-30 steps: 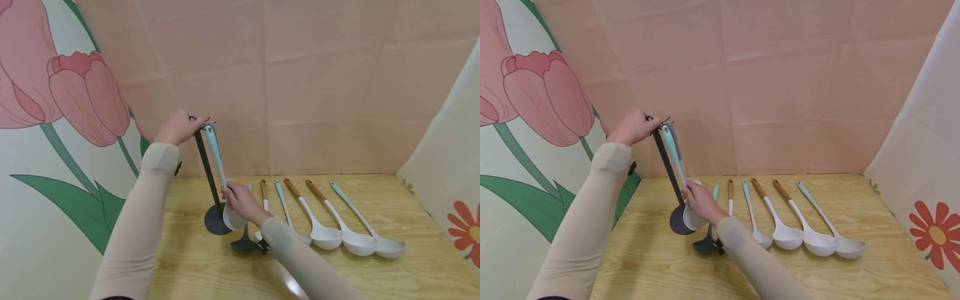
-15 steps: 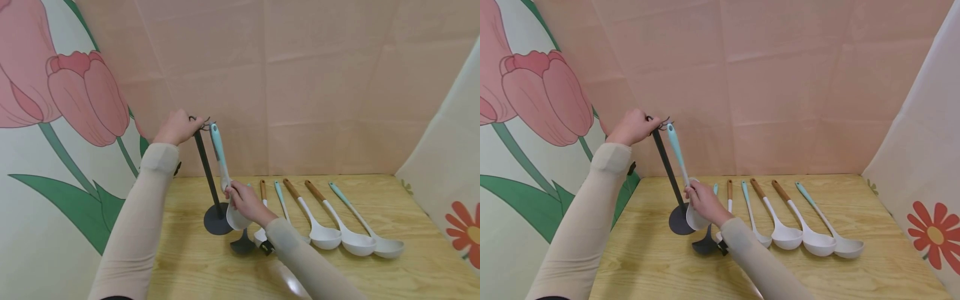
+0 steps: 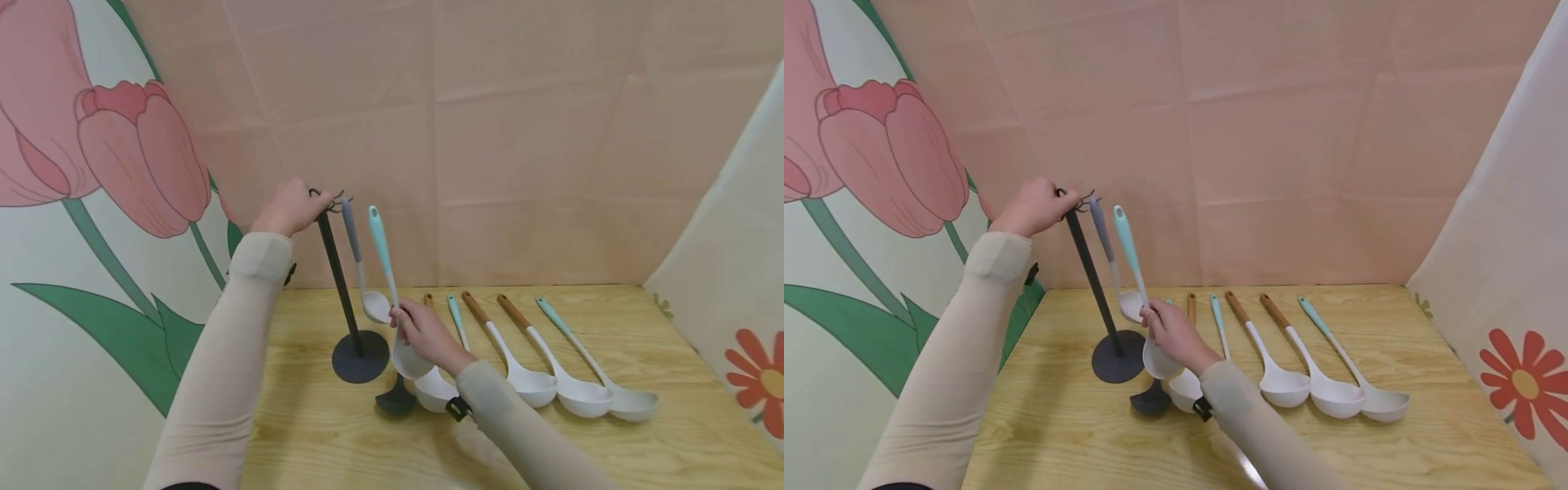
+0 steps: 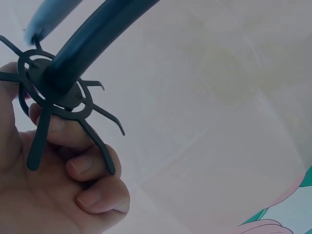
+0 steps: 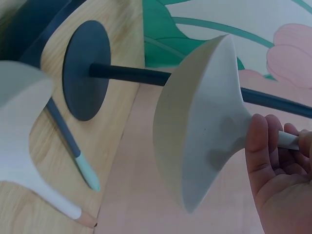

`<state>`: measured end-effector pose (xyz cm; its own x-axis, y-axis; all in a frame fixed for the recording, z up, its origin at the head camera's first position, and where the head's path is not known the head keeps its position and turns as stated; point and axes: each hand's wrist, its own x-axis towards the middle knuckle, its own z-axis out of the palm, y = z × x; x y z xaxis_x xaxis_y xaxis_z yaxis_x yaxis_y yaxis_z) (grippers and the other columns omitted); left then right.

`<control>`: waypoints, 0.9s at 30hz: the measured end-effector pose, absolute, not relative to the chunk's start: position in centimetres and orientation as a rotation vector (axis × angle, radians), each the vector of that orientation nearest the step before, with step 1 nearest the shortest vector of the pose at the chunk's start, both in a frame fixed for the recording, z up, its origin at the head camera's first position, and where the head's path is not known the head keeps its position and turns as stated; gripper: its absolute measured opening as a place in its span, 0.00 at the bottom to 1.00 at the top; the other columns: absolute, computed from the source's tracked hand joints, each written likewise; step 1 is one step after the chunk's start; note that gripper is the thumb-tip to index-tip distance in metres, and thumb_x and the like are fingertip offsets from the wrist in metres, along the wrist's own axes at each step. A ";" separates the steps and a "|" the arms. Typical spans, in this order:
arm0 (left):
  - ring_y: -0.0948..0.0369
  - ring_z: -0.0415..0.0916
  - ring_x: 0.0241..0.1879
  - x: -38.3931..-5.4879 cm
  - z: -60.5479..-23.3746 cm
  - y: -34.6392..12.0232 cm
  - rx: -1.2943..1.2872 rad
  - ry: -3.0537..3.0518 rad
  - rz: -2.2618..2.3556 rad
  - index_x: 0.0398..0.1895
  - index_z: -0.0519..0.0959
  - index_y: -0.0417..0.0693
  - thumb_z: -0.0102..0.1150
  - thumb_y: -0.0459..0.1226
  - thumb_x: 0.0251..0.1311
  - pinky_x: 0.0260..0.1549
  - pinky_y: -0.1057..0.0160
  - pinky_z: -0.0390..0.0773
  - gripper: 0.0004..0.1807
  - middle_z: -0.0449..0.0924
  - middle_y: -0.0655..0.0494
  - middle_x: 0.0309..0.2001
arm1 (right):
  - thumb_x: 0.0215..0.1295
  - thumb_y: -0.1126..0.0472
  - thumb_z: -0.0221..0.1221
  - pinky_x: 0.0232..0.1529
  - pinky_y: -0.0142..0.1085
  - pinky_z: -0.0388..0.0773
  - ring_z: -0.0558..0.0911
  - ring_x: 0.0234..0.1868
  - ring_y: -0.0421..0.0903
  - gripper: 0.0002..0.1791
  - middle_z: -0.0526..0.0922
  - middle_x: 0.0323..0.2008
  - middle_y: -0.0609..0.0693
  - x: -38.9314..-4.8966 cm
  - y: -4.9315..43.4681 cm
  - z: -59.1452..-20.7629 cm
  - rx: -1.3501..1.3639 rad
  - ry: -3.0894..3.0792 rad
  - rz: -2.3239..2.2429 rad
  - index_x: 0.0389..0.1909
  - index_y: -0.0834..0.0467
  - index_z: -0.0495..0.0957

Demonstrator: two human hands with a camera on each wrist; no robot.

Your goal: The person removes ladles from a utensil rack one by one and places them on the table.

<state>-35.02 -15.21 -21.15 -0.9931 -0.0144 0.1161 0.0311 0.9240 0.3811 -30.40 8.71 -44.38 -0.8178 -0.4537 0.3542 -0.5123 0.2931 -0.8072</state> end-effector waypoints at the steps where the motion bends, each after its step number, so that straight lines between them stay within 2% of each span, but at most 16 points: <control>1: 0.63 0.51 0.13 -35.0 -21.1 -15.2 -0.012 -2.971 -0.589 0.12 0.60 0.51 0.43 0.57 0.66 0.14 0.64 0.56 0.28 0.55 0.61 0.11 | 0.80 0.57 0.46 0.26 0.35 0.78 0.76 0.22 0.42 0.15 0.76 0.22 0.50 -30.4 8.9 -44.5 0.927 -2.484 1.579 0.37 0.62 0.76; 10: 0.63 0.49 0.13 -34.8 -20.8 -15.3 -0.023 -2.992 -0.603 0.11 0.60 0.51 0.43 0.54 0.65 0.14 0.64 0.56 0.27 0.54 0.61 0.11 | 0.80 0.57 0.46 0.24 0.36 0.77 0.75 0.20 0.40 0.14 0.75 0.21 0.48 -30.1 11.5 -45.2 0.927 -2.513 1.505 0.36 0.57 0.76; 15: 0.63 0.49 0.13 -34.8 -20.7 -15.3 -0.029 -2.988 -0.628 0.11 0.59 0.52 0.43 0.54 0.65 0.15 0.64 0.56 0.27 0.54 0.61 0.11 | 0.80 0.58 0.46 0.23 0.36 0.77 0.74 0.21 0.41 0.13 0.77 0.25 0.51 -30.0 13.4 -45.1 0.867 -2.538 1.463 0.37 0.56 0.76; 19: 0.63 0.50 0.13 -34.7 -20.7 -15.4 -0.038 -2.979 -0.634 0.11 0.59 0.51 0.44 0.55 0.65 0.15 0.64 0.56 0.27 0.54 0.61 0.11 | 0.80 0.57 0.46 0.23 0.35 0.75 0.74 0.20 0.40 0.14 0.75 0.22 0.48 -30.2 15.0 -45.3 0.822 -2.556 1.370 0.36 0.57 0.76; 27: 0.63 0.51 0.13 -34.7 -20.9 -15.6 -0.039 -2.964 -0.621 0.11 0.60 0.51 0.45 0.57 0.66 0.14 0.64 0.57 0.30 0.55 0.61 0.11 | 0.79 0.59 0.48 0.27 0.36 0.71 0.72 0.22 0.39 0.13 0.75 0.22 0.47 -30.8 18.6 -45.9 0.741 -2.571 1.178 0.35 0.58 0.76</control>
